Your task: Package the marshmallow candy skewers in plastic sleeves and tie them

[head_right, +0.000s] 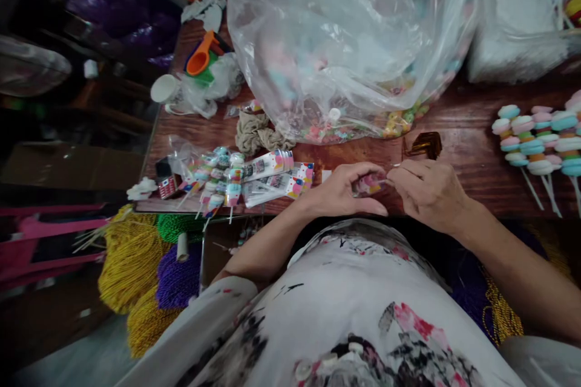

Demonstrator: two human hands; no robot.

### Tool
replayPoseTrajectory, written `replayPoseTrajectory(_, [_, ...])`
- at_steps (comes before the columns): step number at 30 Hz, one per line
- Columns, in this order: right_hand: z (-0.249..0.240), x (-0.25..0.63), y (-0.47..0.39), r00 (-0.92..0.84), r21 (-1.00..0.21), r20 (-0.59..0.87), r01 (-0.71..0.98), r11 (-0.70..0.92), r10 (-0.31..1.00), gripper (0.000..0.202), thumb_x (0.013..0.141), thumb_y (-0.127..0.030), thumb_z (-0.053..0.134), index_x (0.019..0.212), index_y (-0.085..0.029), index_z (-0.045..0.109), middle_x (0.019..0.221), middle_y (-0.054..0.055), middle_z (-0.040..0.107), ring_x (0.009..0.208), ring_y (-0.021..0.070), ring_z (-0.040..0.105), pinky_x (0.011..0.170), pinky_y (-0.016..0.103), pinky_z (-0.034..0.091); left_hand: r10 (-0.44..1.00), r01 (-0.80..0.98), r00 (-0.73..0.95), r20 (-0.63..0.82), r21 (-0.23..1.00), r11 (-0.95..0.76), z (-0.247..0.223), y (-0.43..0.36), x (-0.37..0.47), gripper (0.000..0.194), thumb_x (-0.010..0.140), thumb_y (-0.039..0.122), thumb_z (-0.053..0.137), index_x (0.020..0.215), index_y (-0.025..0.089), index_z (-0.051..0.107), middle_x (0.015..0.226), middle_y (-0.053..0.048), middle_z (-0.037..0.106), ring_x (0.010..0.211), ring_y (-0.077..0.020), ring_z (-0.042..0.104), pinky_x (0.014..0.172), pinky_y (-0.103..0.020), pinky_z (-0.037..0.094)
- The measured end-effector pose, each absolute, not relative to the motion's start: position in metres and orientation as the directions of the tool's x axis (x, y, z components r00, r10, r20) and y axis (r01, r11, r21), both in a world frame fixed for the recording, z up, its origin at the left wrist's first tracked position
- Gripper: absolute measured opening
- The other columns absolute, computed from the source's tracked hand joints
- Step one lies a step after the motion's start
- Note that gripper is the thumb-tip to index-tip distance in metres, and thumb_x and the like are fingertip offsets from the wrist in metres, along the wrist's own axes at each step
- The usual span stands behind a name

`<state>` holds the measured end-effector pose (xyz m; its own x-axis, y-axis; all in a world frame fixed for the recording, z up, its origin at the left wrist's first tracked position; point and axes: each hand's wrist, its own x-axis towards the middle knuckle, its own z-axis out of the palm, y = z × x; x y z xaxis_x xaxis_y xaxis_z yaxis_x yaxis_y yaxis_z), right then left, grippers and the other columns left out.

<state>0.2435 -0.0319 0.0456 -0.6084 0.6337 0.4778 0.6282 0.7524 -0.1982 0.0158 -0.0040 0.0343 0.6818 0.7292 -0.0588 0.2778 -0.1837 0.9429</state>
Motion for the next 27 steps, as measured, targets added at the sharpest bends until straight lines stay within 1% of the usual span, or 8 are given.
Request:
replayPoseTrajectory(2, [0.053, 0.248, -0.023, -0.659, -0.187, 0.471, 0.575, 0.797, 0.586, 0.019, 0.086, -0.009, 0.05, 0.096, -0.019, 0.063, 0.079, 0.005, 0.068, 0.07, 0.0171, 0.061, 0.063, 0.031, 0.046, 0.73, 0.121, 0.676, -0.106, 0.992, 0.032, 0.041, 0.001, 0.01, 0.051, 0.076, 0.048, 0.074, 0.113, 0.013, 0.066, 0.099, -0.007, 0.07, 0.088, -0.0167, 0.064, 0.079, -0.028, 0.048])
replayPoseTrajectory(6, [0.061, 0.243, -0.008, -0.713, -0.213, 0.452, 0.498, 0.841, 0.537, 0.017, 0.088, -0.013, 0.047, 0.088, -0.021, 0.061, 0.073, 0.002, 0.065, 0.065, 0.0153, 0.057, 0.058, 0.03, 0.041, 0.735, 0.017, 0.624, -0.264, 0.946, 0.325, 0.043, 0.001, 0.008, 0.039, 0.073, 0.047, 0.077, 0.085, 0.01, 0.071, 0.068, -0.003, 0.066, 0.057, -0.0091, 0.056, 0.057, -0.022, 0.043])
replayPoseTrajectory(11, [0.052, 0.214, -0.005, -0.647, -0.243, 0.488, 0.545, 0.803, 0.587, 0.018, 0.084, -0.012, 0.047, 0.076, -0.021, 0.059, 0.065, 0.001, 0.059, 0.059, 0.0149, 0.051, 0.057, 0.031, 0.038, 0.901, -0.185, 0.385, -0.198, 0.94, 0.286, 0.028, -0.013, 0.021, 0.043, 0.067, 0.052, 0.081, 0.068, 0.012, 0.063, 0.052, 0.005, 0.053, 0.043, -0.0026, 0.04, 0.043, -0.017, 0.03])
replayPoseTrajectory(14, [0.04, 0.196, -0.014, -0.34, -0.609, 0.55, 0.461, 0.645, 0.763, 0.015, 0.089, -0.019, 0.054, 0.101, -0.022, 0.062, 0.084, 0.002, 0.066, 0.067, 0.0141, 0.056, 0.062, 0.029, 0.044, 0.968, -0.283, 0.178, -0.178, 0.933, 0.223, 0.022, -0.015, 0.021, 0.039, 0.071, 0.051, 0.079, 0.076, 0.015, 0.065, 0.051, 0.006, 0.053, 0.042, -0.0032, 0.04, 0.043, -0.017, 0.032])
replayPoseTrajectory(16, [0.031, 0.183, -0.025, -0.078, -0.843, 0.457, 0.282, 0.459, 0.886, 0.029, 0.089, -0.027, 0.061, 0.117, -0.024, 0.058, 0.096, 0.004, 0.067, 0.07, 0.0128, 0.057, 0.062, 0.028, 0.047, 0.985, -0.303, 0.071, -0.157, 0.937, 0.171, 0.02, -0.014, 0.02, 0.035, 0.074, 0.05, 0.076, 0.082, 0.017, 0.067, 0.051, 0.007, 0.051, 0.042, -0.0036, 0.04, 0.043, -0.018, 0.032])
replayPoseTrajectory(18, [0.022, 0.17, -0.036, 0.022, -0.926, 0.34, 0.185, 0.331, 0.94, 0.033, 0.084, -0.031, 0.069, 0.116, -0.023, 0.061, 0.092, 0.002, 0.067, 0.066, 0.0118, 0.055, 0.059, 0.027, 0.045, 0.996, -0.272, 0.009, -0.088, 0.958, 0.087, 0.02, -0.014, 0.02, 0.032, 0.076, 0.048, 0.076, 0.081, 0.017, 0.07, 0.057, 0.005, 0.055, 0.047, -0.0045, 0.044, 0.048, -0.019, 0.037])
replayPoseTrajectory(22, [0.017, 0.159, -0.042, 0.045, -0.93, 0.324, 0.2, 0.31, 0.945, 0.003, 0.085, -0.024, 0.066, 0.085, -0.021, 0.068, 0.073, -0.001, 0.064, 0.064, 0.0117, 0.056, 0.06, 0.026, 0.045, 0.993, -0.171, 0.016, 0.118, 0.979, -0.113, 0.019, -0.02, 0.022, 0.024, 0.079, 0.042, 0.075, 0.083, 0.019, 0.075, 0.082, -0.002, 0.066, 0.077, -0.0096, 0.059, 0.073, -0.023, 0.048])
replayPoseTrajectory(27, [0.025, 0.167, -0.034, 0.038, -0.86, 0.449, 0.289, 0.42, 0.893, 0.008, 0.086, -0.019, 0.063, 0.08, -0.022, 0.066, 0.071, -0.001, 0.063, 0.067, 0.0137, 0.057, 0.065, 0.03, 0.046, 0.984, -0.31, 0.166, -0.057, 0.945, 0.107, 0.004, -0.032, 0.019, 0.041, 0.087, 0.051, 0.064, 0.117, 0.023, 0.069, 0.108, -0.004, 0.068, 0.1, -0.015, 0.061, 0.094, -0.029, 0.046])
